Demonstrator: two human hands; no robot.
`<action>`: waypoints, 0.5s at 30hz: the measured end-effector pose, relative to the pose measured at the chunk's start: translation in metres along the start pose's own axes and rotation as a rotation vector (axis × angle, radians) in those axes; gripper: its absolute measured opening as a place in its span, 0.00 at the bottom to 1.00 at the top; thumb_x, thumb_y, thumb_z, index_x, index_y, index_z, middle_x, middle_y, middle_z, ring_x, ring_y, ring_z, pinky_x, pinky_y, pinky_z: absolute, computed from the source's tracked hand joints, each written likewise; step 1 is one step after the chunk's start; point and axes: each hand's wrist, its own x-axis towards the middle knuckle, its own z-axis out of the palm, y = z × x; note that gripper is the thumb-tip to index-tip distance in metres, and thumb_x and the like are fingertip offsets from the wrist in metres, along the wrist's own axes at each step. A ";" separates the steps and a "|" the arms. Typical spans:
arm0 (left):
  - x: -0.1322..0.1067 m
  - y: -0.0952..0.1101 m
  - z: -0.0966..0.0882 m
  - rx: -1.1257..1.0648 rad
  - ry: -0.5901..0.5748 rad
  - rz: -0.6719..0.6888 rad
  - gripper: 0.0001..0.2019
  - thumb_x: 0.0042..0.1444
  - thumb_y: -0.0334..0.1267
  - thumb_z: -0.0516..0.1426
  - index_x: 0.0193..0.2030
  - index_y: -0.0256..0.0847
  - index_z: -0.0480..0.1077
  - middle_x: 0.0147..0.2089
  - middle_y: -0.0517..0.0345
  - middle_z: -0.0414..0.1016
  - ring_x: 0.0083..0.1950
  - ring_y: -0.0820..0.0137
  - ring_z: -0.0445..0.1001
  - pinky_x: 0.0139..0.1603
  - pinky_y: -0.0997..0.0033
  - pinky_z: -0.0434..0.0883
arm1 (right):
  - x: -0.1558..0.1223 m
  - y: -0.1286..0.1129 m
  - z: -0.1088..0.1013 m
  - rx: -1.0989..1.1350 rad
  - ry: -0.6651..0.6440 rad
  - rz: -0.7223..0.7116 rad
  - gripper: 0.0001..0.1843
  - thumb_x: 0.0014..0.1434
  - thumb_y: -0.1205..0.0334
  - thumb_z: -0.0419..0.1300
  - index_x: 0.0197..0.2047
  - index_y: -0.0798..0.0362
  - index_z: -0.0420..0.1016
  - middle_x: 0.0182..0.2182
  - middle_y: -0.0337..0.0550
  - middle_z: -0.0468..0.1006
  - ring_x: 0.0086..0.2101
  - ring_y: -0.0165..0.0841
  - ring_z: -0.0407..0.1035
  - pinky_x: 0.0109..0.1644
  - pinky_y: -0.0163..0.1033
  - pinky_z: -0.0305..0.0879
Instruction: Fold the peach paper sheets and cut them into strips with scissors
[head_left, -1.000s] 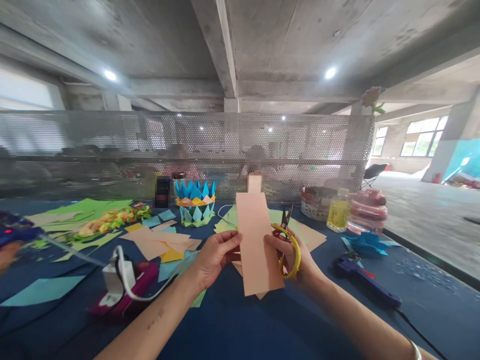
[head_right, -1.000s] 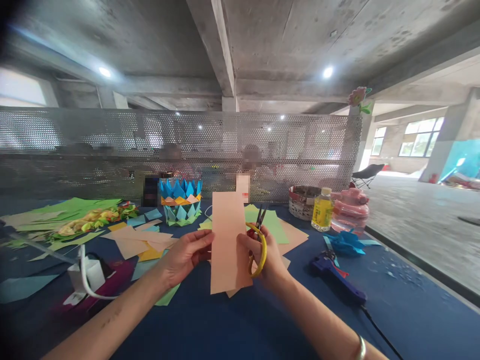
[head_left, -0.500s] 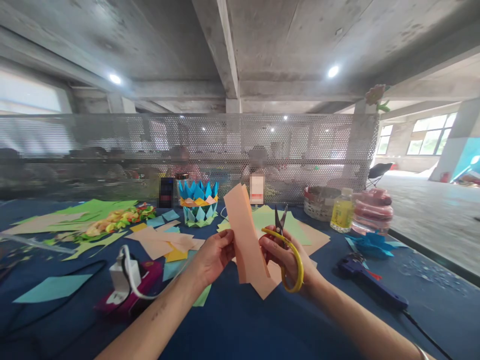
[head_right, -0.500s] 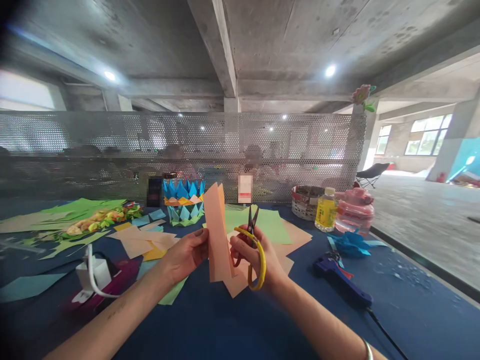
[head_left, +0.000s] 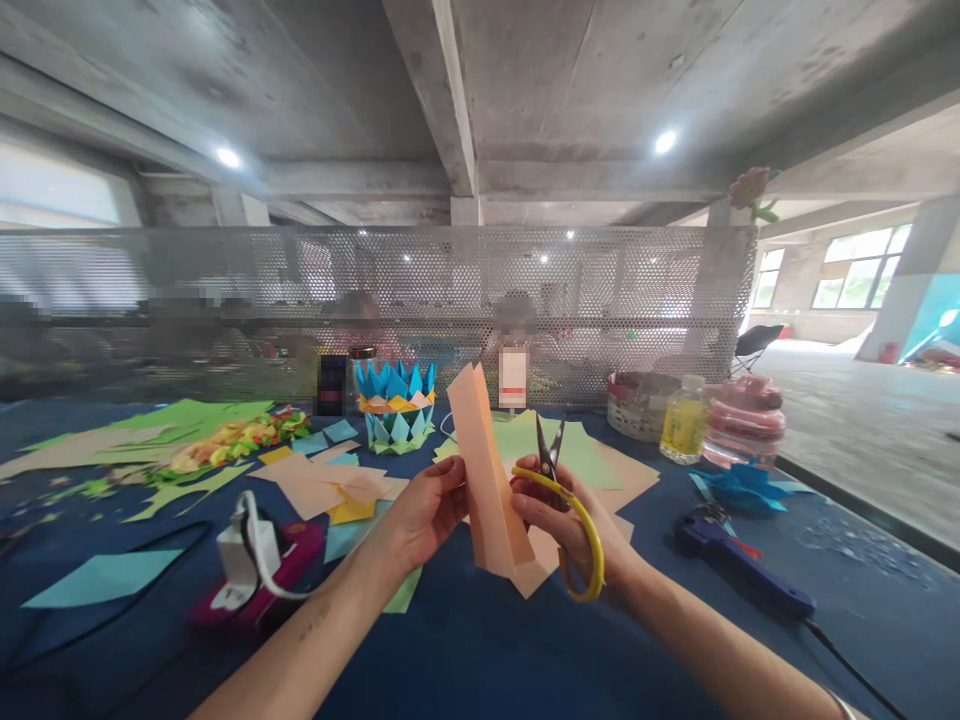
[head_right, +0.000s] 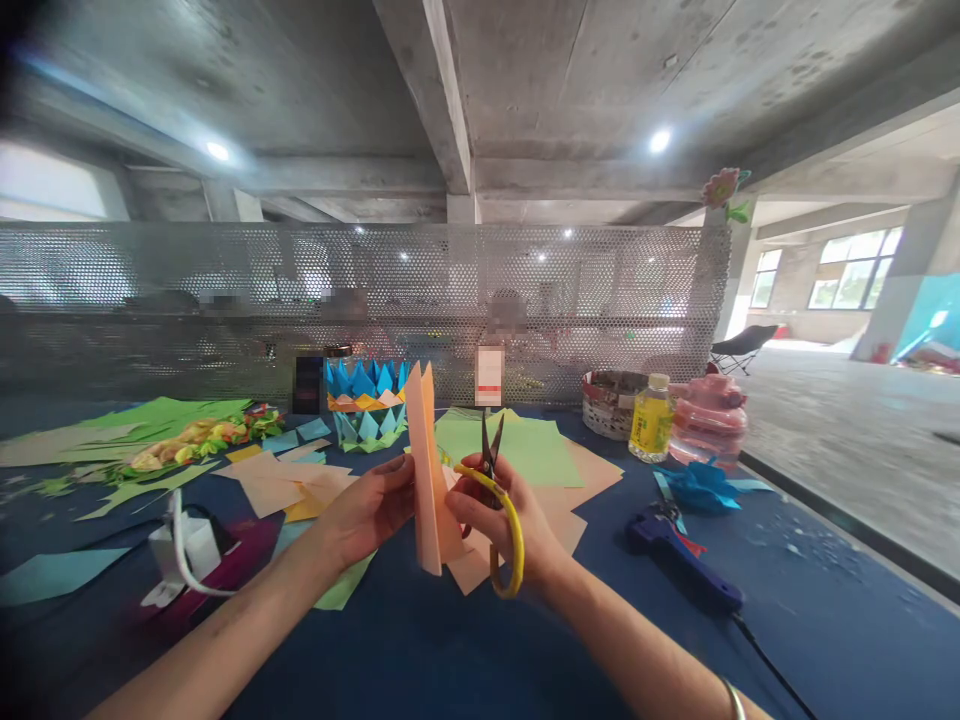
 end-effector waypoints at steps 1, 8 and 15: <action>0.000 0.000 0.000 -0.007 0.001 -0.003 0.02 0.54 0.30 0.59 0.32 0.35 0.73 0.28 0.57 0.75 0.27 0.74 0.74 0.32 0.76 0.72 | 0.000 0.000 0.000 -0.009 0.021 0.000 0.20 0.48 0.55 0.67 0.43 0.50 0.67 0.32 0.41 0.74 0.35 0.35 0.70 0.35 0.38 0.66; 0.001 0.000 0.000 -0.052 -0.061 -0.033 0.03 0.55 0.29 0.57 0.33 0.34 0.73 0.29 0.55 0.77 0.27 0.73 0.74 0.31 0.75 0.72 | 0.005 -0.002 0.000 -0.032 0.069 0.012 0.18 0.42 0.58 0.67 0.37 0.50 0.69 0.25 0.35 0.71 0.28 0.32 0.67 0.31 0.36 0.65; -0.003 0.006 0.004 -0.058 -0.002 -0.047 0.09 0.61 0.29 0.51 0.35 0.34 0.72 0.30 0.53 0.78 0.29 0.71 0.76 0.30 0.74 0.73 | 0.002 -0.002 0.005 0.072 0.022 0.082 0.21 0.44 0.54 0.68 0.39 0.50 0.65 0.26 0.34 0.69 0.25 0.30 0.66 0.27 0.35 0.65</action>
